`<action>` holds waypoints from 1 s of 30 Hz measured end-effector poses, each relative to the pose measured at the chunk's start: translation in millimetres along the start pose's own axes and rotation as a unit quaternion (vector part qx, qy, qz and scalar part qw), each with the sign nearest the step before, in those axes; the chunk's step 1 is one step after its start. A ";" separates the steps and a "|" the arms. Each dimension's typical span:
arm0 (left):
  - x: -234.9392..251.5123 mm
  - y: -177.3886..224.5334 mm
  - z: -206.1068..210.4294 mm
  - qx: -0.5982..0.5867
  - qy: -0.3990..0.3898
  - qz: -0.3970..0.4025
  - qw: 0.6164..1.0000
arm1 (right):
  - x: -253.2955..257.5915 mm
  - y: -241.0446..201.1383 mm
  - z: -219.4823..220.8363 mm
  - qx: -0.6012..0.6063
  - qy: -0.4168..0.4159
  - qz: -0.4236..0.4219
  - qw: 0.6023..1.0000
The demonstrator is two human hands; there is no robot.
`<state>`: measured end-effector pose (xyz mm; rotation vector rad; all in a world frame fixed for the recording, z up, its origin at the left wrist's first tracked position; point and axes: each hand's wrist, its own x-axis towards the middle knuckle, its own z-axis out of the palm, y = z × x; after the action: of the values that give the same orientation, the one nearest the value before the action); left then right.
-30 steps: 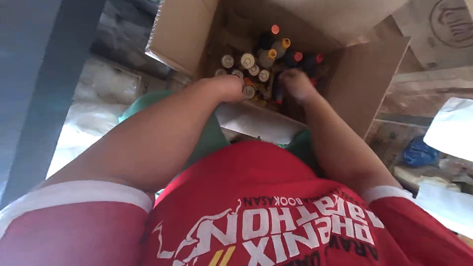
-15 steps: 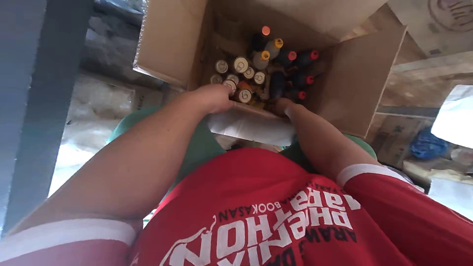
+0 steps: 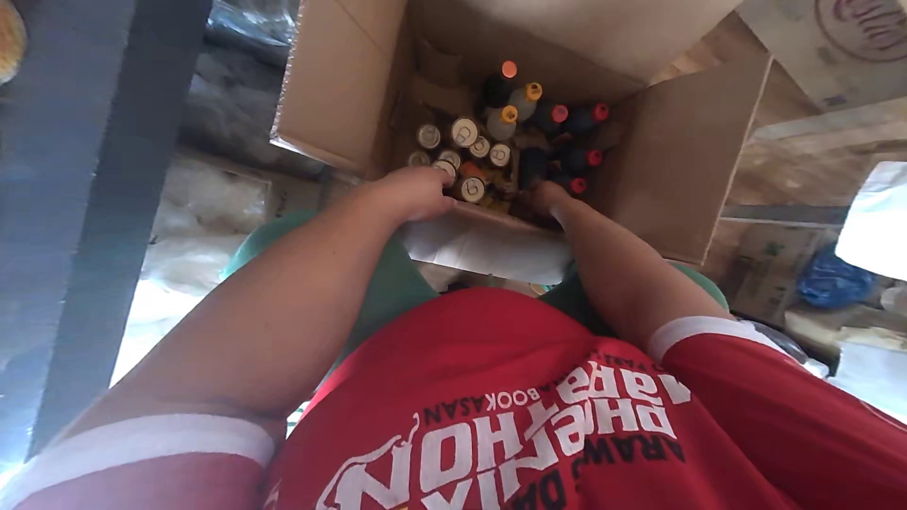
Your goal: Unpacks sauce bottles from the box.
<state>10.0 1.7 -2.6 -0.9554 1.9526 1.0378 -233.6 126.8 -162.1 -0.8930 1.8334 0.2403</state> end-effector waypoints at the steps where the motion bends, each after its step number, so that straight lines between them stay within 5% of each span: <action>1: 0.1 -0.9 0.3 -0.005 0.005 0.000 1.000 | -8.3 -9.8 -6.9 0.021 0.025 0.010 0.999; 5: 2.8 -2.6 0.9 -0.036 0.046 0.030 0.998 | -48.3 -47.6 -44.5 0.012 0.103 0.018 0.994; 11: -3.0 19.7 -2.3 -0.086 0.160 0.172 0.968 | -135.6 -95.1 -73.0 -0.071 0.120 -0.103 0.985; 16: -7.7 32.5 6.3 -0.127 0.233 0.286 0.921 | -184.4 -108.4 -65.9 0.078 0.147 -0.201 0.965; 21: -10.7 34.0 9.4 -0.186 0.291 0.264 0.900 | -169.9 -91.4 -71.5 0.238 0.113 -0.297 0.918; 25: -9.2 34.3 2.9 -0.253 0.325 0.187 0.892 | -121.3 -49.6 -98.7 0.059 0.164 -0.136 0.975; 30: -6.6 29.6 3.9 -0.255 0.384 0.202 0.865 | -66.5 4.3 -60.8 -0.080 0.090 0.086 0.989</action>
<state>-11.0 18.8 11.4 -1.4438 2.6723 1.6462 -267.6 128.1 -78.6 -0.8903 2.0854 0.4335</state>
